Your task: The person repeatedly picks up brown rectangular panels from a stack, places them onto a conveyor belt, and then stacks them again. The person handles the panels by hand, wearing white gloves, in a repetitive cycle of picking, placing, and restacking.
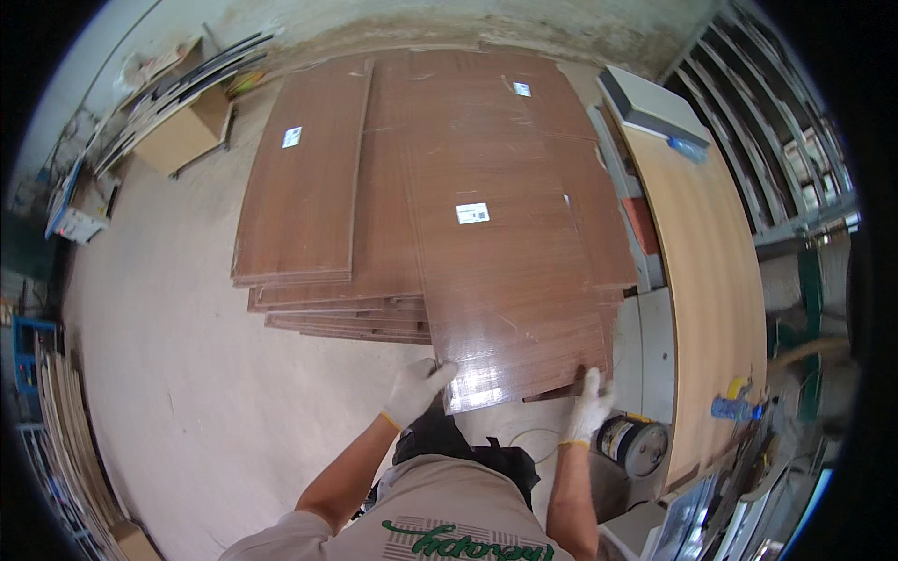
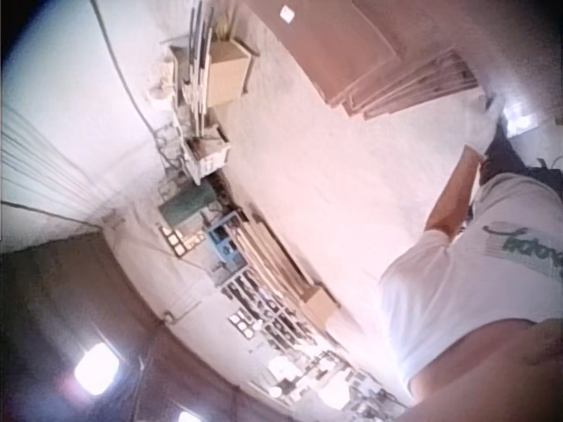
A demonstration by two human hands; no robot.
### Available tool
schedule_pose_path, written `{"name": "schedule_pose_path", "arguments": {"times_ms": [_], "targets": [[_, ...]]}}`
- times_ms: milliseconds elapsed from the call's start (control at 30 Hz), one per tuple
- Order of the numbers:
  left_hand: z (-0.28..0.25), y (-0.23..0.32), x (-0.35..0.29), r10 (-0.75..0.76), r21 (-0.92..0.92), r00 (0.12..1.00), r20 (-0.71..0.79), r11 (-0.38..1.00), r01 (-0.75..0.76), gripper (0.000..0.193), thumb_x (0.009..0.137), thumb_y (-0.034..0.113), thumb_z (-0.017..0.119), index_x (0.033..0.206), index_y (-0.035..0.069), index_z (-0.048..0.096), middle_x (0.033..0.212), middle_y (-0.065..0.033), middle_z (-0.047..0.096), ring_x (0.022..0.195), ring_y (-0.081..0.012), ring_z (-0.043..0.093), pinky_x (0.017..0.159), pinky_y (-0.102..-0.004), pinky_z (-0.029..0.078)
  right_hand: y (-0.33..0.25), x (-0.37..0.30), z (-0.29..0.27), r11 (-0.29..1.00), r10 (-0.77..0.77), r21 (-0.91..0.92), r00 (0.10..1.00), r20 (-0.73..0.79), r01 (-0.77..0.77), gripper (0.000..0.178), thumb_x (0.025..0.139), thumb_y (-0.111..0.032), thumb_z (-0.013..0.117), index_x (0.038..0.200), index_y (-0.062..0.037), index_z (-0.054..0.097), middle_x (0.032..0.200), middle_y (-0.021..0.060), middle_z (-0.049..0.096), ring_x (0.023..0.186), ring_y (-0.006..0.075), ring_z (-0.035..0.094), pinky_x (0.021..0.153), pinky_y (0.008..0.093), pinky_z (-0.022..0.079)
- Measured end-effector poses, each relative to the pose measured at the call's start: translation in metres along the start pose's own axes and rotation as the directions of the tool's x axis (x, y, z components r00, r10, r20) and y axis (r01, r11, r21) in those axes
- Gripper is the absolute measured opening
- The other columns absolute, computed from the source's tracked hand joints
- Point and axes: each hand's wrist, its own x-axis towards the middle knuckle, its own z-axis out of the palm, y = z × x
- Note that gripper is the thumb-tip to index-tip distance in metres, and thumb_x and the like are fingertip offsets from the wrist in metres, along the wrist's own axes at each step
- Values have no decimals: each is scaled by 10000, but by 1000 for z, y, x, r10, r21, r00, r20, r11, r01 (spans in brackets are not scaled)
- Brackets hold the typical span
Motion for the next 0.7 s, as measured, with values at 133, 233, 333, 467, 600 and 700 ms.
{"name": "schedule_pose_path", "arguments": {"times_ms": [133,233,333,467,600,700], "targets": [[47,17,7,-182,-333,953,243,907,258,514,1072,427,677,1042,-78,768,860,-39,718,802,-132,641,765,-303,522,27,-84,12,830,266,408,912,311,-381,574,1045,-260,735,1475,72,553,1390,164,649,1283,254,603,1128,396,461],[92,23,-17,-47,-179,907,419,975,134,403,1029,361,719,1084,-35,770,879,-48,728,843,-173,675,771,-351,545,24,-113,-12,831,203,476,953,224,-289,404,1066,-228,702,1378,26,667,1246,113,707,1200,199,629,1069,387,495],[99,33,-11,144,3,894,425,987,-160,329,1038,312,700,1174,14,726,992,-32,672,936,-213,642,814,-395,523,7,-121,-88,908,179,380,983,25,-175,372,1043,-194,711,1320,52,687,1260,82,700,1123,207,660,1026,389,529],[23,67,87,-5,-10,995,102,1000,6,421,1054,322,690,1320,-1,649,1227,-71,615,1133,-253,589,975,-425,474,-14,-150,-211,956,242,228,939,-245,-186,376,1019,-231,724,1267,50,707,1134,77,715,984,189,665,891,350,549],[5,90,125,135,-510,991,-24,851,-128,539,1071,333,680,1466,-17,571,1462,-110,558,1330,-293,536,1135,-455,425,-1,-192,-311,969,94,-153,864,-494,-193,459,1006,-358,740,1084,94,735,870,67,698,808,167,636,718,362,531],[46,98,102,139,-602,989,58,795,-76,636,1083,341,673,1575,-28,513,1639,-140,516,1478,-323,496,1255,-478,388,39,-228,-369,904,234,-163,778,-583,-395,455,1009,-366,737,1081,83,748,878,58,709,813,142,627,730,360,533]]}}
